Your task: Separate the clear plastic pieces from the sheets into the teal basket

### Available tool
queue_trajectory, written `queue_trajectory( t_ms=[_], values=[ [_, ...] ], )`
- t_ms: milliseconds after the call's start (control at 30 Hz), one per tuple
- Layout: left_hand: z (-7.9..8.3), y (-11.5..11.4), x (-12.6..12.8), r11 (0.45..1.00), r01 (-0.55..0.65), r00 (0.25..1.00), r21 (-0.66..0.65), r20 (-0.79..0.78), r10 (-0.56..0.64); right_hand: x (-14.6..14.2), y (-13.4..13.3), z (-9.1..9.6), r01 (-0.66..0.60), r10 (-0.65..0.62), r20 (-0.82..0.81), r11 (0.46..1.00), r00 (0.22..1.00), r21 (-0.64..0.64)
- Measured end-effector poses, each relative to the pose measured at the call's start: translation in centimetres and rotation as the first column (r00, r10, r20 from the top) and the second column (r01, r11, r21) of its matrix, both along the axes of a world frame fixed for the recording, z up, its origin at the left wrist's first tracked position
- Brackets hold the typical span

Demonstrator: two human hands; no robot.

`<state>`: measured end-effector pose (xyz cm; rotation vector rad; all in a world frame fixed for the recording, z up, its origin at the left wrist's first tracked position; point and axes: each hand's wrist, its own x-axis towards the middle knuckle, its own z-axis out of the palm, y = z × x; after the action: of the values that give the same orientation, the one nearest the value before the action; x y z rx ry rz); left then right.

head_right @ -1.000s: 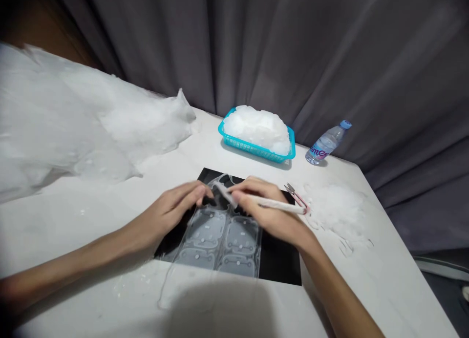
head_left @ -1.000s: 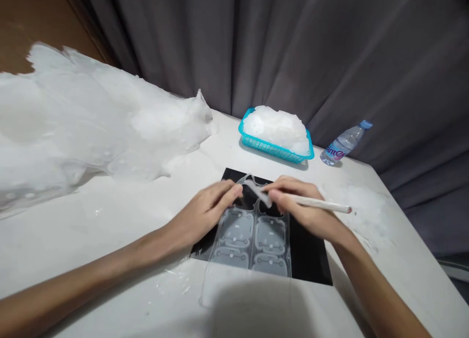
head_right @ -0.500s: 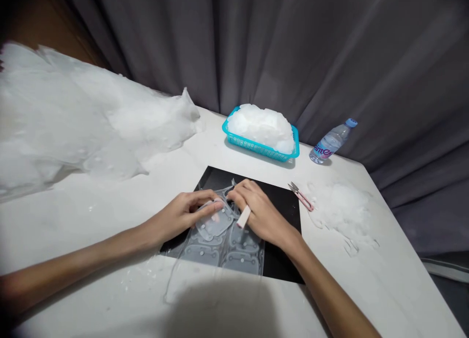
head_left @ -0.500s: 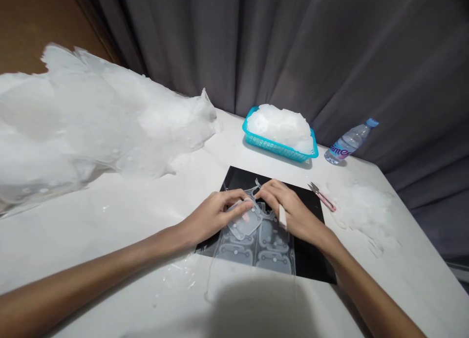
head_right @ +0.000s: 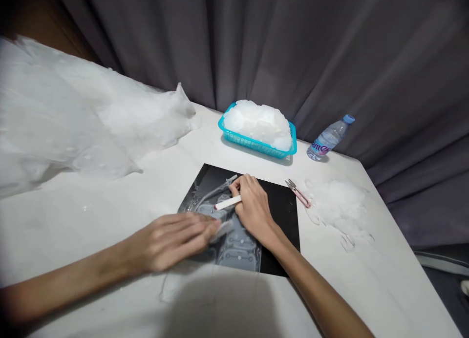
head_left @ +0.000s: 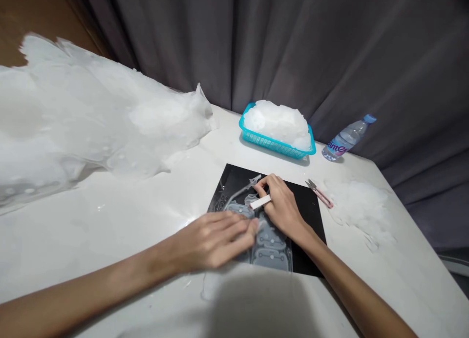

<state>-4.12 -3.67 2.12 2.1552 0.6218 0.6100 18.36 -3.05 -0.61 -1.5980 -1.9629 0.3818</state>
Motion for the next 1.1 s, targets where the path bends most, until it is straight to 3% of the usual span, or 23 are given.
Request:
queue_trajectory(
  t_ms=[100,167,233,300,367,433,600,900,1100],
  values=[
    [-0.3,0.4,0.0,0.964,-0.179,0.981,-0.195,0.035,0.189,1.0,0.7,-0.1,0.04,-0.04,-0.012,0.999,0.999,-0.003],
    [-0.4,1.0,0.2,0.885,-0.218,0.964,-0.411,0.053,0.262,1.8,0.9,0.5,0.08,-0.079,-0.077,0.997,0.994,0.006],
    [-0.3,1.4,0.6,0.792,-0.155,0.958,-0.591,0.106,0.267,2.4,0.8,1.6,0.112,-0.106,-0.155,0.993,0.982,0.028],
    [-0.3,1.8,0.9,0.718,-0.091,0.947,-0.691,0.162,0.276,2.7,0.4,3.0,0.055,-0.057,-0.244,0.998,0.968,-0.015],
    [-0.4,2.0,1.2,0.661,-0.07,0.932,-0.747,0.187,0.31,2.7,-0.2,4.4,-0.1,0.053,-0.323,0.986,0.945,-0.13],
    [-0.6,2.0,1.3,0.593,-0.038,0.917,-0.805,0.207,0.34,2.6,-0.6,5.5,-0.236,0.14,-0.359,0.942,0.923,-0.24],
    [-0.7,2.2,1.6,0.393,0.134,0.89,-0.91,0.285,0.357,2.4,-0.9,6.1,-0.316,0.196,-0.363,0.897,0.911,-0.308],
    [-0.7,2.6,1.3,0.266,0.225,0.879,-0.937,0.313,0.36,2.9,-0.5,5.0,-0.307,0.13,-0.463,0.892,0.877,-0.331],
    [-0.3,2.6,1.4,0.241,0.252,0.877,-0.937,0.326,0.352,3.3,-0.5,4.1,-0.288,0.099,-0.476,0.894,0.874,-0.343]
  ],
)
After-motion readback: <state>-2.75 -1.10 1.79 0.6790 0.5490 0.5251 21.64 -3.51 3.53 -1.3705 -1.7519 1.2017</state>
